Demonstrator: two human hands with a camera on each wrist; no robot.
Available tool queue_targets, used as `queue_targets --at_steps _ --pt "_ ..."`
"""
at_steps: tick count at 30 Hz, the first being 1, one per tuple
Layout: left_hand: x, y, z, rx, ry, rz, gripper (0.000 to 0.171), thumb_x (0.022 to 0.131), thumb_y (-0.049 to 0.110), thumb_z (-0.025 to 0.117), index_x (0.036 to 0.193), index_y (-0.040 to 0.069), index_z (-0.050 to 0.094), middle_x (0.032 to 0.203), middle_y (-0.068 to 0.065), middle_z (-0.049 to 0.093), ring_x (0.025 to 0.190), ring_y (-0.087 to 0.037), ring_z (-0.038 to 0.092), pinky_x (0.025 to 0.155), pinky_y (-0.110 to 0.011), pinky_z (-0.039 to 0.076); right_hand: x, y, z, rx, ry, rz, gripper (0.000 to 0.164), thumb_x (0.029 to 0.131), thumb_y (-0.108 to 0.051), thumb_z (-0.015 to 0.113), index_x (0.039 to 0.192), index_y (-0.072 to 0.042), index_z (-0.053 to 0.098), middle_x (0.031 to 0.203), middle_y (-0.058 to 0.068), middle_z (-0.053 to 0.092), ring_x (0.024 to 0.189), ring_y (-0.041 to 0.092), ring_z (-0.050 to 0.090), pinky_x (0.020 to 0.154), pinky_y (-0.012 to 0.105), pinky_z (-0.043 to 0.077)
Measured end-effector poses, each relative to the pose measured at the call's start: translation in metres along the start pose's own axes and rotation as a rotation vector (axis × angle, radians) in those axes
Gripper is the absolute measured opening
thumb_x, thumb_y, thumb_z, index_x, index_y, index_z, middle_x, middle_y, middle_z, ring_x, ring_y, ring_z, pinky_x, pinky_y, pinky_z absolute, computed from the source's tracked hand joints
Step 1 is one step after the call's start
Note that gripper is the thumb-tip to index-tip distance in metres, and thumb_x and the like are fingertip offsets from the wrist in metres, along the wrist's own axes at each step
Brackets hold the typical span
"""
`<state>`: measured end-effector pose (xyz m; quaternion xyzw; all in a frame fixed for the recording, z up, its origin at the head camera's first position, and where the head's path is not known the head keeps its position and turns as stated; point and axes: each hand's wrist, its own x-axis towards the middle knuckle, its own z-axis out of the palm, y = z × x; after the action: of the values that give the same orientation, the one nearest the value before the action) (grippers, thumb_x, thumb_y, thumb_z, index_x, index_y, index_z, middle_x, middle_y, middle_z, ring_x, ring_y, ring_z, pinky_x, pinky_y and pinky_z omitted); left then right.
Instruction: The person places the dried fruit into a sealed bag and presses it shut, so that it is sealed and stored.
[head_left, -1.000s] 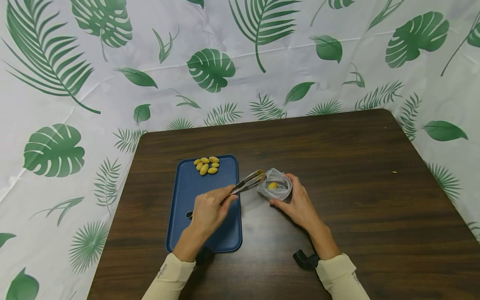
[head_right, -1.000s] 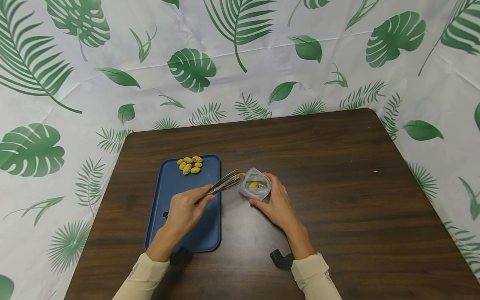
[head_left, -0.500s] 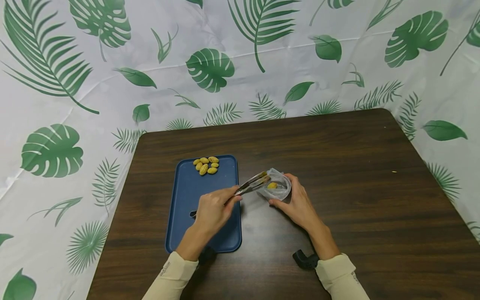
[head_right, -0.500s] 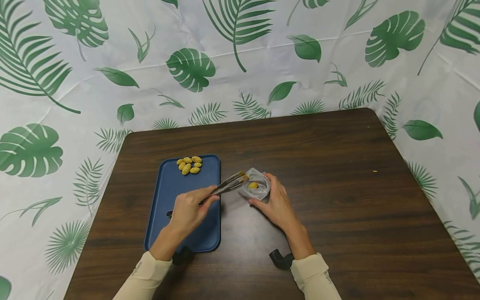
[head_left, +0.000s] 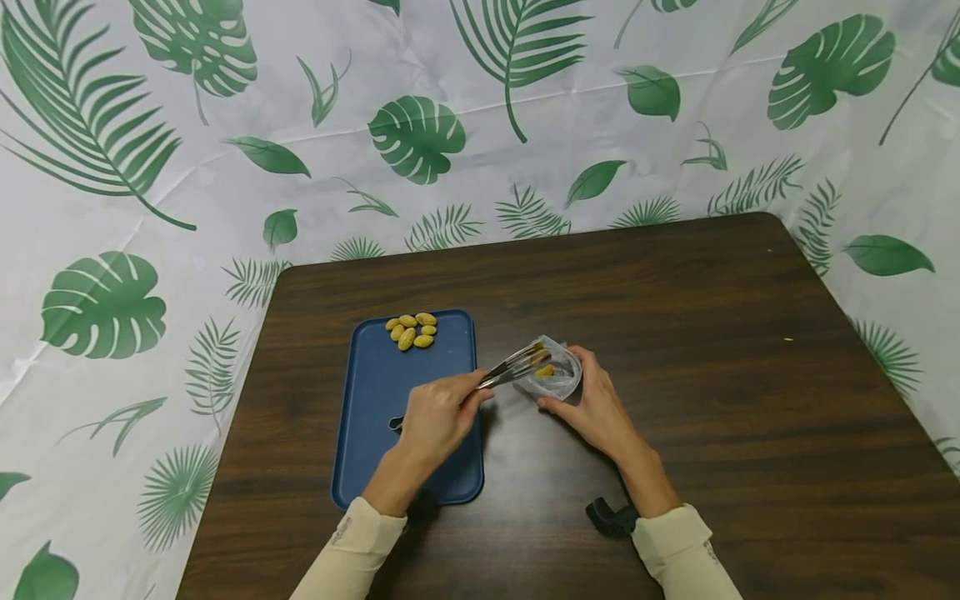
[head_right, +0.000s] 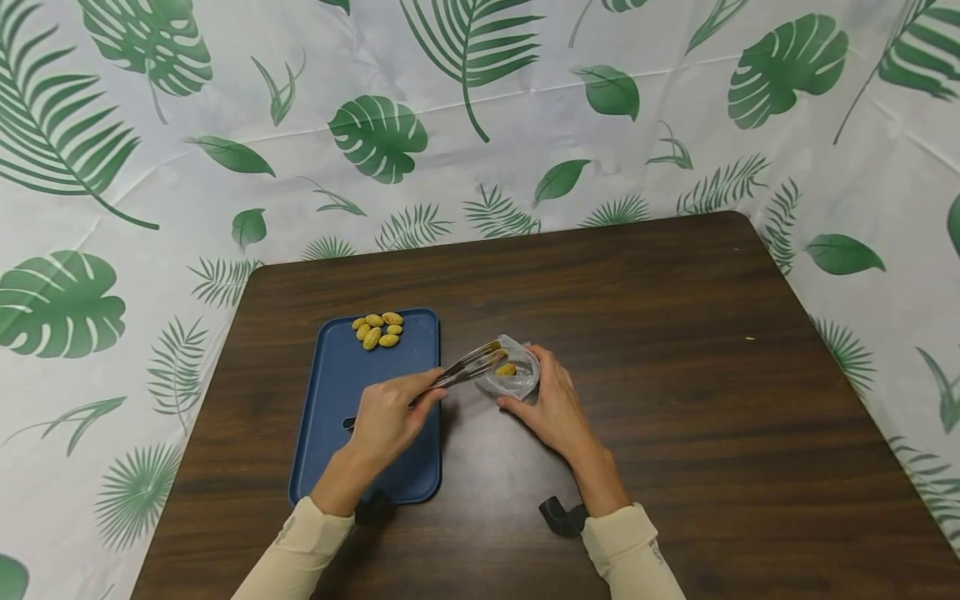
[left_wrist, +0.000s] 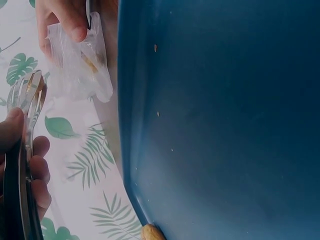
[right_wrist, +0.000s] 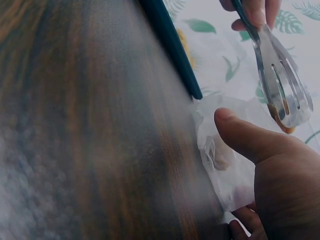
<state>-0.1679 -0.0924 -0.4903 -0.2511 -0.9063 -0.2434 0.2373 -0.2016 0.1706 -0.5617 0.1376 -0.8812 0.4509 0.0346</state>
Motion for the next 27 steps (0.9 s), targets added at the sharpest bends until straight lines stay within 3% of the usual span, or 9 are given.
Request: queue_targets --at_steps 10,27 --pt "-0.001 -0.001 0.0 0.03 0.002 0.0 0.04 0.085 0.026 0.085 0.117 0.004 0.077 0.105 -0.011 0.081 0.086 -0.023 0.079 0.065 -0.037 0.062 -0.001 -0.001 0.0 -0.017 -0.003 0.012 0.096 0.078 -0.034 0.092 0.15 -0.004 0.037 0.143 0.021 0.056 0.127 0.043 0.054 0.106 0.062 0.039" --pt "-0.01 -0.015 -0.011 0.061 0.028 -0.075 0.041 0.084 0.025 0.086 0.117 0.003 0.077 0.106 -0.012 0.08 0.088 -0.025 0.079 0.069 -0.04 0.062 0.0 -0.003 0.0 -0.024 -0.015 0.038 0.096 0.079 -0.037 0.091 0.151 -0.006 0.036 0.147 0.02 0.054 0.132 0.044 0.051 0.11 0.064 0.037"
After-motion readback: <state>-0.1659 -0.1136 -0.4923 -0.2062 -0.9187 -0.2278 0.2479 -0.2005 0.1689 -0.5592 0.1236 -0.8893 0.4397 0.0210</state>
